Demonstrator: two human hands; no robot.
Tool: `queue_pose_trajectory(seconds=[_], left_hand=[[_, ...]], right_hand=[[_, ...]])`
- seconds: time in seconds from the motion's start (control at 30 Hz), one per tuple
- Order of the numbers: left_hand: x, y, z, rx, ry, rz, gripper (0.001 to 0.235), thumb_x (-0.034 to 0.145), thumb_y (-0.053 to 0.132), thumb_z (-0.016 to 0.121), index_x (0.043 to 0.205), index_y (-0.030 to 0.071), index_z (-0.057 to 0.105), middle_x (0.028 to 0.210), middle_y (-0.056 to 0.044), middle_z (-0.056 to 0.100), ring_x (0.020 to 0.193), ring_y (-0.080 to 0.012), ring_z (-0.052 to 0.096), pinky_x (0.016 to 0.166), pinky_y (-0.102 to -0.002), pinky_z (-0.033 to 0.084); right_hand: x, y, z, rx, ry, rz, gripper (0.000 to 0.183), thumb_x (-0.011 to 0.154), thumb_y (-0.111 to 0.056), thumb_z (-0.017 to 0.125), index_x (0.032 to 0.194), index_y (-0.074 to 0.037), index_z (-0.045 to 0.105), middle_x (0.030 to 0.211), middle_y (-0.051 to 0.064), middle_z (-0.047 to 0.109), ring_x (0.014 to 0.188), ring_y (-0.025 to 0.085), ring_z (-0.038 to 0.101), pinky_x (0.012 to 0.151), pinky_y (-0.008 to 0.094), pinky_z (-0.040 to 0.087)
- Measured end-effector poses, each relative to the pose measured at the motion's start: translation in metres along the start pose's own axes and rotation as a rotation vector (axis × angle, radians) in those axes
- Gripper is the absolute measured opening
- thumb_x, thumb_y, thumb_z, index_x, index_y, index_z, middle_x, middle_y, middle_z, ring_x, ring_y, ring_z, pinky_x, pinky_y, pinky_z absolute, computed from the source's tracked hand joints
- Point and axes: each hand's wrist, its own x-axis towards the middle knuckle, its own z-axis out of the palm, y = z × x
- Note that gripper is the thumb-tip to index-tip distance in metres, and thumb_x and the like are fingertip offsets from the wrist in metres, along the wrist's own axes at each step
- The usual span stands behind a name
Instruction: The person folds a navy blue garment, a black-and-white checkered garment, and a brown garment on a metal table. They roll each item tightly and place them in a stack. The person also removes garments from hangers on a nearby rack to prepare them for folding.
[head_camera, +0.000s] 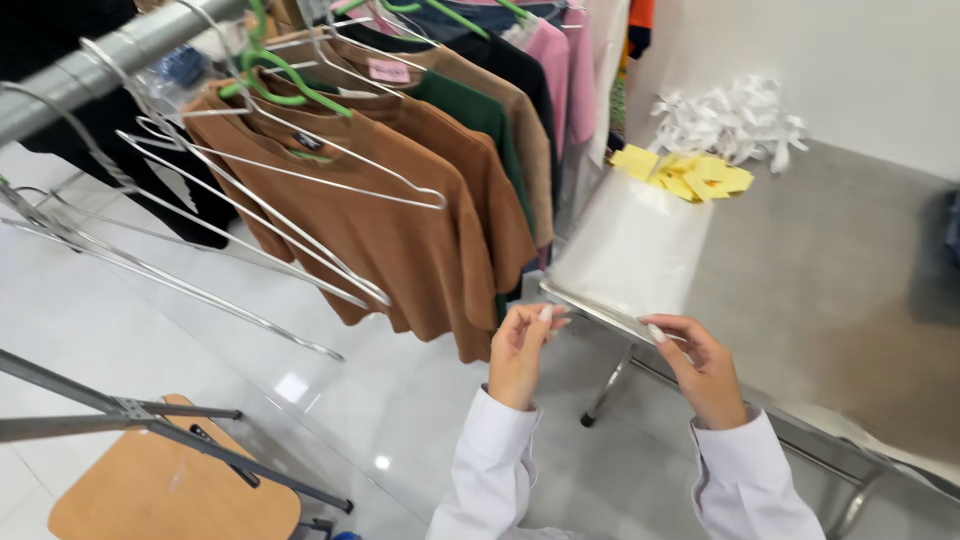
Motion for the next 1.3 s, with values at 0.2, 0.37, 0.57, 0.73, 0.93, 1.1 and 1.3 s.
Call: queue_pose_trajectory(seconds=[0.2,0.37,0.57,0.73,0.93,1.1,1.3], left_hand=[[0.057,0.044,-0.040,0.076,-0.048,-0.007,0.022,0.102,0.022,0.061,0.084,0.010,0.061,0.106,-0.008,0.076,0.092,-0.0122,0.073,0.081,-0.022,0.055],[0.085,0.065,-0.062,0.098,-0.021,0.044,0.018,0.104,0.023,0.059,0.097,0.011,0.070,0.110,-0.004,0.075,0.096,-0.0085,0.069,0.083,-0.020,0.054],[0.104,0.065,-0.070,0.113,-0.060,0.273,0.032,0.104,0.016,0.059,0.133,0.003,0.061,0.145,-0.017,0.052,0.133,-0.0282,0.051,0.109,-0.041,0.045],[0.105,0.090,-0.062,0.202,-0.052,0.301,0.041,0.105,0.020,0.055,0.142,0.002,0.052,0.152,-0.017,0.042,0.138,-0.0345,0.045,0.110,-0.046,0.044],[0.107,0.100,-0.066,0.225,0.009,0.282,0.054,0.103,0.027,0.055,0.149,0.003,0.042,0.160,-0.019,0.029,0.130,-0.0388,0.052,0.104,-0.047,0.051],[0.114,0.107,-0.070,0.329,0.051,0.329,0.067,0.102,0.025,0.056,0.159,0.006,0.026,0.166,-0.022,0.014,0.117,-0.0363,0.061,0.092,-0.043,0.058],[0.137,0.120,-0.067,0.566,0.269,0.514,0.075,0.096,0.029,0.065,0.154,0.001,0.027,0.157,-0.025,0.020,0.092,-0.0318,0.067,0.075,-0.042,0.063]], right_hand=[[0.078,-0.041,0.113,0.103,-0.172,-0.063,0.021,0.097,-0.010,0.064,0.114,-0.002,0.074,0.110,0.014,0.076,0.109,0.019,0.067,0.091,0.034,0.054],[0.149,-0.068,0.193,-0.016,-0.237,-0.281,0.036,0.097,-0.014,0.066,0.133,-0.008,0.066,0.127,0.013,0.070,0.119,0.024,0.063,0.098,0.038,0.052],[0.202,-0.058,0.235,-0.259,-0.224,-0.486,0.032,0.098,-0.016,0.069,0.130,-0.013,0.069,0.108,0.011,0.075,0.103,0.030,0.071,0.087,0.042,0.056],[0.208,-0.030,0.222,-0.464,-0.206,-0.535,0.022,0.094,-0.013,0.072,0.114,-0.019,0.077,0.086,0.006,0.078,0.086,0.027,0.074,0.075,0.036,0.057],[0.194,-0.019,0.199,-0.462,-0.210,-0.468,0.009,0.094,-0.021,0.074,0.102,-0.016,0.076,0.084,0.005,0.078,0.084,0.026,0.075,0.076,0.036,0.056],[0.179,-0.020,0.188,-0.447,-0.232,-0.482,0.010,0.095,-0.023,0.073,0.101,-0.015,0.078,0.077,0.010,0.076,0.074,0.026,0.074,0.071,0.037,0.057],[0.172,-0.021,0.181,-0.478,-0.316,-0.471,0.010,0.093,-0.024,0.072,0.094,-0.015,0.077,0.069,0.012,0.073,0.070,0.031,0.073,0.068,0.039,0.056]])
